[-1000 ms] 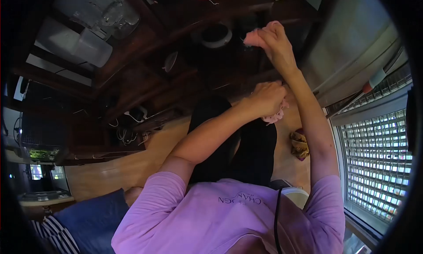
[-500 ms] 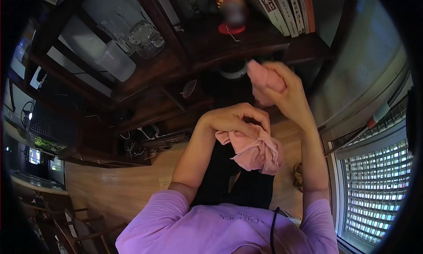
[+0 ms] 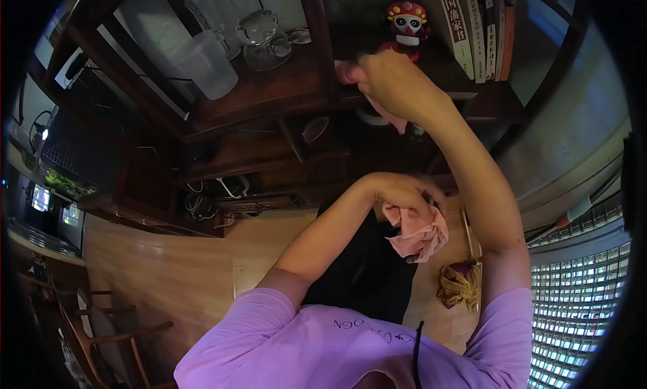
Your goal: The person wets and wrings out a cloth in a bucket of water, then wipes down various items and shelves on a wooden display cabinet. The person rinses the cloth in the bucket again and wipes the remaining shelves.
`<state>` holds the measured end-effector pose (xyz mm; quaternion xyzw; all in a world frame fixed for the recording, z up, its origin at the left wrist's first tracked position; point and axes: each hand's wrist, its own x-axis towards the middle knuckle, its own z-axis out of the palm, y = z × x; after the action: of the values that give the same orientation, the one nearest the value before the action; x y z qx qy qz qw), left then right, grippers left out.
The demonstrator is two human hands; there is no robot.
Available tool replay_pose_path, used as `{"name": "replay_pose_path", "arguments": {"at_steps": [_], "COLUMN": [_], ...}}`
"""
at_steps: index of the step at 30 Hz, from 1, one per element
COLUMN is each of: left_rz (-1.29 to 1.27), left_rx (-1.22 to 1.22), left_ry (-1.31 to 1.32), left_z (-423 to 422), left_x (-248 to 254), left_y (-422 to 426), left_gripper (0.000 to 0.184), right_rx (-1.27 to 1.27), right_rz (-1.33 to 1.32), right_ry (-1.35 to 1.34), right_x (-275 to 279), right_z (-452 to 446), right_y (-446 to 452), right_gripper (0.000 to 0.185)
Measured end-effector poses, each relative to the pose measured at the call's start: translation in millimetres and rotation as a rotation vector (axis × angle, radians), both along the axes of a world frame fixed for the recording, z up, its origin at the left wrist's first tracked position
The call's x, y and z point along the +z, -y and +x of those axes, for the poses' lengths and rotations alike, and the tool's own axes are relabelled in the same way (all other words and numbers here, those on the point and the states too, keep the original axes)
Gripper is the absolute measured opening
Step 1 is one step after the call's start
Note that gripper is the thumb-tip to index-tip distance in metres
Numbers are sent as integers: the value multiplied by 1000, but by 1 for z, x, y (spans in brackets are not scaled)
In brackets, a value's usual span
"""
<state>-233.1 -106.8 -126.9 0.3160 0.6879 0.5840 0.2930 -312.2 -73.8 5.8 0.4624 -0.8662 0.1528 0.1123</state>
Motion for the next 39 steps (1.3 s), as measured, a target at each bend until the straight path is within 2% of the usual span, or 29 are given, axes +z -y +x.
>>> {"name": "replay_pose_path", "arguments": {"at_steps": [2, 4, 5, 7, 8, 10, 11, 13, 14, 16, 17, 19, 21, 22, 24, 27, 29, 30, 32, 36, 38, 39], "left_rz": [20, -174, -172, -152, -135, -160, -86, 3, 4, 49, 43, 78, 58, 47, 95, 70, 46, 37, -180, -158, -287, -302], "left_rx": [-75, -156, -218, -300, -358, -447, -482, -518, -533, -584, -602, -521, -554, -538, -514, -477, -401, -395, -277, -109, 207, 282], "left_ry": [-17, 213, 160, 179, 180, 184, 92, -112, -92, 4, 22, -51, -65, -85, -30, -34, -135, -135, -179, -232, -287, -263], "left_z": [-4, 2, 2, 7, 8, 14, 18, 25, 26, 33, 35, 34, 31, 30, 32, 26, 23, 23, 22, 17, 12, 10], "left_x": [-2, 14, 16, 7, 4, 11, 10, 22, 22, 15, 11, 7, 7, 8, 11, 20, 22, 24, 28, 25, 32, 36], "left_y": [1, 1, 0, -5, -8, -12, -15, -20, -25, -33, -35, -37, -35, -32, -28, -19, -15, -14, -13, 9, 30, 39], "left_gripper": [29, 29, 29, 30, 30, 28, 27, 25, 25, 24, 24, 23, 22, 22, 20, 20, 20, 20, 19, 18, 19, 20], "right_rx": [48, 192, 171, 433, 450, 393, 373, 101, -33, -137, -59, -428, -261, -287, 78, 44, -120, -114, -231, -289, -288, -291], "right_rz": [-82, -249, -244, -455, -430, -44, -46, -185, -312, -432, -267, -57, -353, -357, -292, -402, -346, -355, -306, -206, -218, -220], "right_ry": [-35, -130, -112, -481, -463, -140, -132, 177, 296, 189, 51, 96, 90, 91, 180, 47, -37, -36, -218, -94, -46, -36], "right_x": [-7, -21, -31, -68, -101, -169, -201, -248, -262, -269, -250, -321, -346, -352, -366, -364, -350, -353, -359, -355, -344, -332], "right_z": [10, 15, 13, 6, 5, 5, 0, 0, -6, -16, -12, -30, -11, -9, 2, -4, -7, -6, -2, 10, 15, 22], "right_y": [-16, -27, -31, -41, -49, -74, -84, -98, -92, -63, -56, -1, 17, 12, 0, -57, -93, -97, -100, -105, -112, -115], "right_gripper": [26, 20, 20, 18, 16, 16, 16, 31, 33, 35, 31, 29, 31, 31, 34, 36, 39, 39, 37, 35, 32, 32]}}
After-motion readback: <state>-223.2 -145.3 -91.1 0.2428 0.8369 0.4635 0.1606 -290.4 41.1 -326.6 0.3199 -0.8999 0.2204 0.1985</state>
